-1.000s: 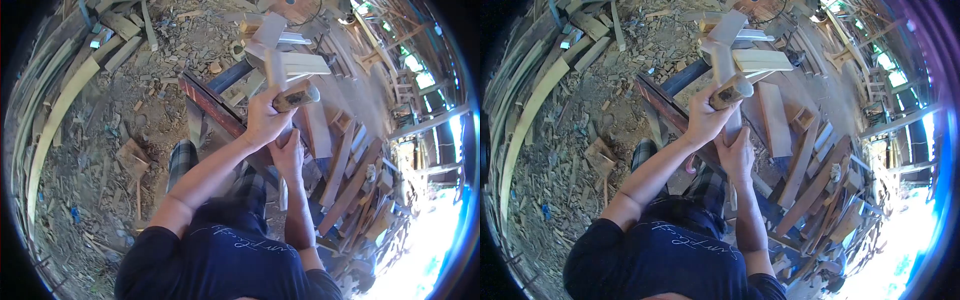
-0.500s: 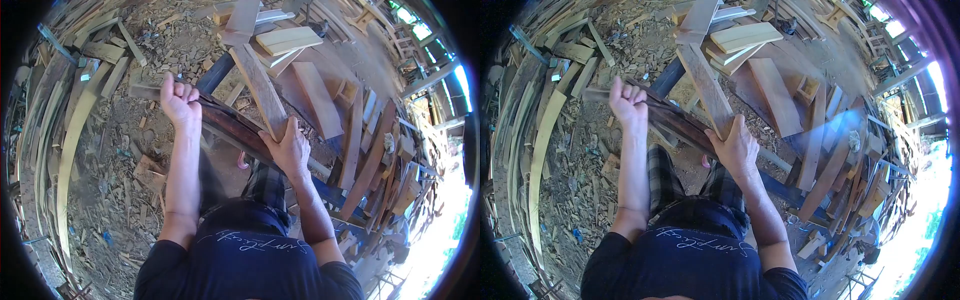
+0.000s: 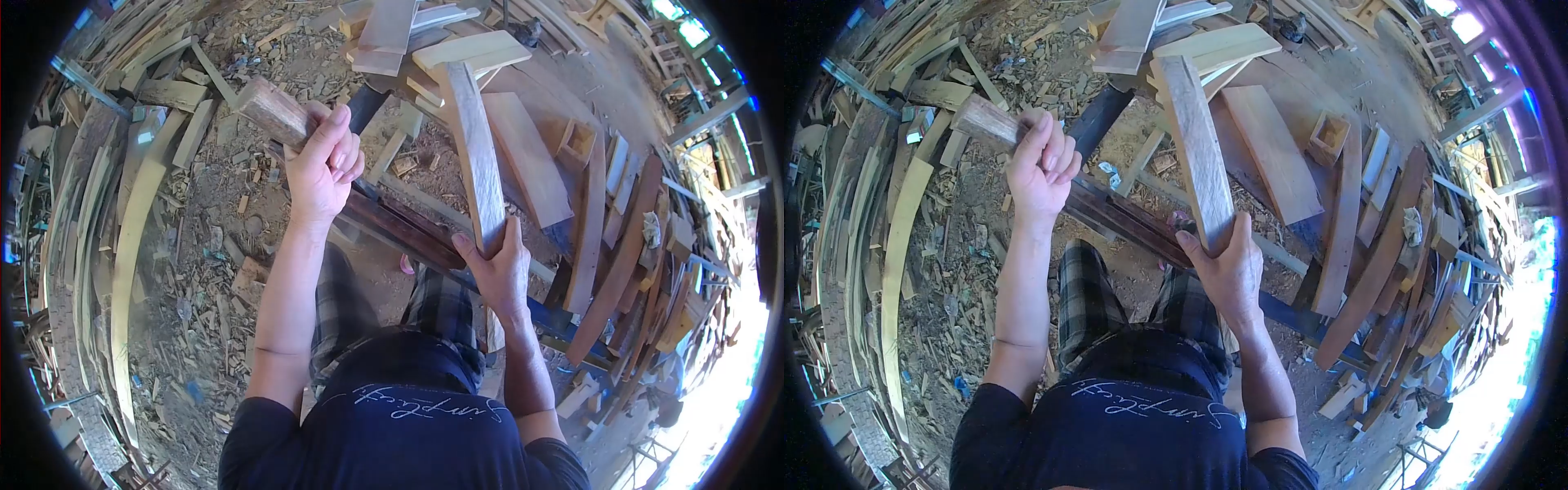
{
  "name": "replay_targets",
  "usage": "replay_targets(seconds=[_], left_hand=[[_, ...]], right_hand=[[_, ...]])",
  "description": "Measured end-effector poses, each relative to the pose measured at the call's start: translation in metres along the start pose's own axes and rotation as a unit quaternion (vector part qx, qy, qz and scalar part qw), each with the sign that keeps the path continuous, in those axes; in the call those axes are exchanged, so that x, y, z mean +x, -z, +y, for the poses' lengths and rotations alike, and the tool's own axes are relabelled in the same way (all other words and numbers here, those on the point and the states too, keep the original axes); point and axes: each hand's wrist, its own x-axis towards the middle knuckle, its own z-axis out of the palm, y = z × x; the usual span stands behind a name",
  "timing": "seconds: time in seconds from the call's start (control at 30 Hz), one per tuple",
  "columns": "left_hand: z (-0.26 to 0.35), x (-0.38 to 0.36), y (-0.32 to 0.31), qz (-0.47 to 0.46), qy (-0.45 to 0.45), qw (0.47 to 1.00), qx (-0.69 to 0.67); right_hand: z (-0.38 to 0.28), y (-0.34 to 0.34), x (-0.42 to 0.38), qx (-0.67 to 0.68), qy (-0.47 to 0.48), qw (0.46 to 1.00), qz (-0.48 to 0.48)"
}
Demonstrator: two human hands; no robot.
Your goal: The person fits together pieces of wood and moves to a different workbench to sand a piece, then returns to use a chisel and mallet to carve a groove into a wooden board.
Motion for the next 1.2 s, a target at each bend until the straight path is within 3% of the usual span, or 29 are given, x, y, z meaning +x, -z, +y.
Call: replay_targets(seconds=[0.2, 0.3, 0.37, 0.47, 0.53, 0.6, 0.67, 0.73, 0.8, 0.9, 1.0, 1.07, 1.13, 1.2], left_hand=[[-0.009, -0.002, -0.005, -0.022, 0.027, 0.999, 0.021], [-0.012, -0.003, -0.013, 0.026, 0.023, 0.998, 0.045], [-0.018, -0.004, -0.019, 0.116, -0.036, 0.987, 0.104], [-0.023, -0.008, -0.031, 0.174, -0.079, 0.969, 0.154], [-0.035, -0.007, -0.029, 0.195, -0.146, 0.939, 0.242], [-0.037, -0.011, -0.043, 0.191, -0.14, 0.942, 0.238], [-0.044, -0.012, -0.059, 0.154, -0.232, 0.938, 0.206], [-0.052, -0.023, -0.053, 0.106, -0.157, 0.919, 0.345], [-0.063, -0.024, -0.055, 0.091, -0.196, 0.898, 0.384], [-0.059, -0.028, -0.057, 0.07, -0.213, 0.864, 0.451], [-0.061, -0.026, -0.056, 0.072, -0.203, 0.869, 0.446], [-0.059, -0.029, -0.056, 0.079, -0.196, 0.872, 0.442], [-0.058, -0.027, -0.054, 0.084, -0.206, 0.867, 0.447], [-0.057, -0.026, -0.053, 0.091, -0.206, 0.868, 0.442]], right_hand=[[0.01, 0.007, -0.007, 0.004, 0.026, 0.999, 0.023], [0.005, 0.013, -0.009, 0.004, 0.024, 0.999, 0.027], [0.001, 0.019, -0.008, -0.006, 0.017, 1.0, 0.021], [-0.007, 0.03, -0.007, 0.002, 0.029, 0.999, 0.024], [-0.019, 0.042, -0.008, -0.018, 0.009, 1.0, 0.017], [-0.028, 0.053, -0.01, 0.008, 0.012, 1.0, 0.024], [-0.02, 0.064, -0.008, 0.037, 0.066, 0.996, 0.051], [-0.036, 0.09, -0.013, 0.064, 0.104, 0.988, 0.089], [-0.061, 0.102, -0.019, 0.224, 0.154, 0.936, 0.223], [-0.035, 0.167, -0.022, 0.097, 0.26, 0.936, 0.219], [-0.022, 0.172, -0.021, 0.223, 0.15, 0.938, 0.217], [-0.041, 0.145, -0.029, 0.084, 0.099, 0.984, 0.125], [-0.054, 0.124, -0.028, -0.055, 0.049, 0.997, 0.034], [-0.053, 0.149, -0.023, 0.009, 0.107, 0.989, 0.099]])
